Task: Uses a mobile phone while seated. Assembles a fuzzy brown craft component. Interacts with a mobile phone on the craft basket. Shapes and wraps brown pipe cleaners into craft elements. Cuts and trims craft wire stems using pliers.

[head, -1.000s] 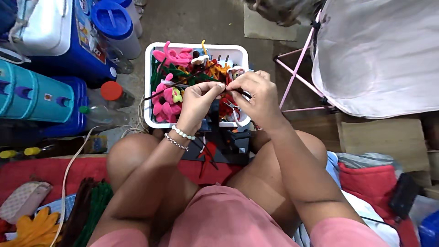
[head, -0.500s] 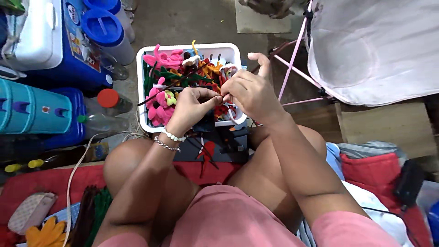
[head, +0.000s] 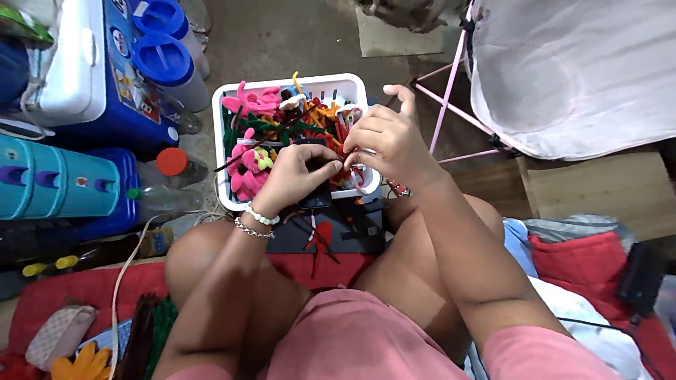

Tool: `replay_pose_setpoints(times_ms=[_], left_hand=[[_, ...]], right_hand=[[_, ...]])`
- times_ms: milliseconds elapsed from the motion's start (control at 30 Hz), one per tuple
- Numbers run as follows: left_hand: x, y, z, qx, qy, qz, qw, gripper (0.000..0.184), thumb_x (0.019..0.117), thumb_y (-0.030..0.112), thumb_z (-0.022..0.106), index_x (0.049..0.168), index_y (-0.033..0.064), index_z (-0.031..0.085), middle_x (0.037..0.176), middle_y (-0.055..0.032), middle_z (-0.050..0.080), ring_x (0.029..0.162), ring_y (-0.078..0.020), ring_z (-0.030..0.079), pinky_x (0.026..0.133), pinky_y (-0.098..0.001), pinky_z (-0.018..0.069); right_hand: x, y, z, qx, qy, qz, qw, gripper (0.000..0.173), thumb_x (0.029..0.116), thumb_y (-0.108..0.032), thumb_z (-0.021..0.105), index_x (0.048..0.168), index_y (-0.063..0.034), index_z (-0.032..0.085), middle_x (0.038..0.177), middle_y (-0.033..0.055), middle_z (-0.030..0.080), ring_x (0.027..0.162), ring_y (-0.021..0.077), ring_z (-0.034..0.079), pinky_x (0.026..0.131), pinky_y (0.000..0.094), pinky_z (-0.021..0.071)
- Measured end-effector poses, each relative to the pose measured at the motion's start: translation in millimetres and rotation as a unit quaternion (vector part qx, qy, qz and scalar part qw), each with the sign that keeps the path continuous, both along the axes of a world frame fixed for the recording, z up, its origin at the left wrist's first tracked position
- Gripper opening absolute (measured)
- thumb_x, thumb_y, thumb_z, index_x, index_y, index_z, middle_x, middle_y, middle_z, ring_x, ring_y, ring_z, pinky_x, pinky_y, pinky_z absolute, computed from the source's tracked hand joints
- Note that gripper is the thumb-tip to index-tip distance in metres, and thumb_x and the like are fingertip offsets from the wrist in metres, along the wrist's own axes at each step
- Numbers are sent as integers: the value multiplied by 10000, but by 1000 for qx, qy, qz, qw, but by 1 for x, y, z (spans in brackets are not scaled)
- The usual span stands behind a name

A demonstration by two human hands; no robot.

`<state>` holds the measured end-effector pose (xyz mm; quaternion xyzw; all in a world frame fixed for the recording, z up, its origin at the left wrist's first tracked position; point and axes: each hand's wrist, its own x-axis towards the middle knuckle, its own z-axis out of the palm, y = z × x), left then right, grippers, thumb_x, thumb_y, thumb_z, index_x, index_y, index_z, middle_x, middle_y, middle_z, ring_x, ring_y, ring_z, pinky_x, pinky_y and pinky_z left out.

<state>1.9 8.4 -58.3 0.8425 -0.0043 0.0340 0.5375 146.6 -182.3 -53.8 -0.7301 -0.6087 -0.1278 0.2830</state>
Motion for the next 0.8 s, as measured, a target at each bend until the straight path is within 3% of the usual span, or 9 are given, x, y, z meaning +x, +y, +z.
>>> replay_pose_setpoints(times_ms=[167, 300, 467, 800], left_hand=[[18, 5, -8, -14, 1, 21, 1000, 147, 984, 211, 655, 1019, 104, 750, 903, 37, 734, 815, -7, 676, 774, -238, 566], [15, 3, -2, -16, 5, 25, 1000, 135, 995, 181, 655, 1018, 84, 745, 884, 10, 727, 775, -26, 670, 728, -226, 556], [19, 8, -9, -5, -4, 12, 1000, 160, 994, 220, 635, 1019, 109, 748, 895, 40, 729, 817, -12, 673, 771, -240, 558], [19, 9, -8, 15, -17, 12, 1000, 143, 984, 208, 655, 1007, 112, 758, 895, 44, 736, 804, 12, 670, 755, -208, 553]], right_hand=[[-2, 0, -1, 24, 30, 1, 999, 130, 974, -227, 694, 955, -150, 796, 965, 30, 760, 980, 233, 697, 1104, 673, 293], [-7, -2, 0, 20, 43, -2, 999, 113, 963, -183, 702, 963, -125, 798, 969, 28, 758, 986, 228, 698, 1103, 649, 318], [-3, -2, -1, 13, 48, 18, 999, 140, 985, -191, 673, 1001, -126, 796, 982, 41, 762, 1007, 228, 699, 1129, 652, 297], [-7, 0, -2, 6, 47, 6, 999, 131, 970, -179, 674, 981, -117, 788, 976, 35, 755, 993, 231, 695, 1124, 631, 320]])
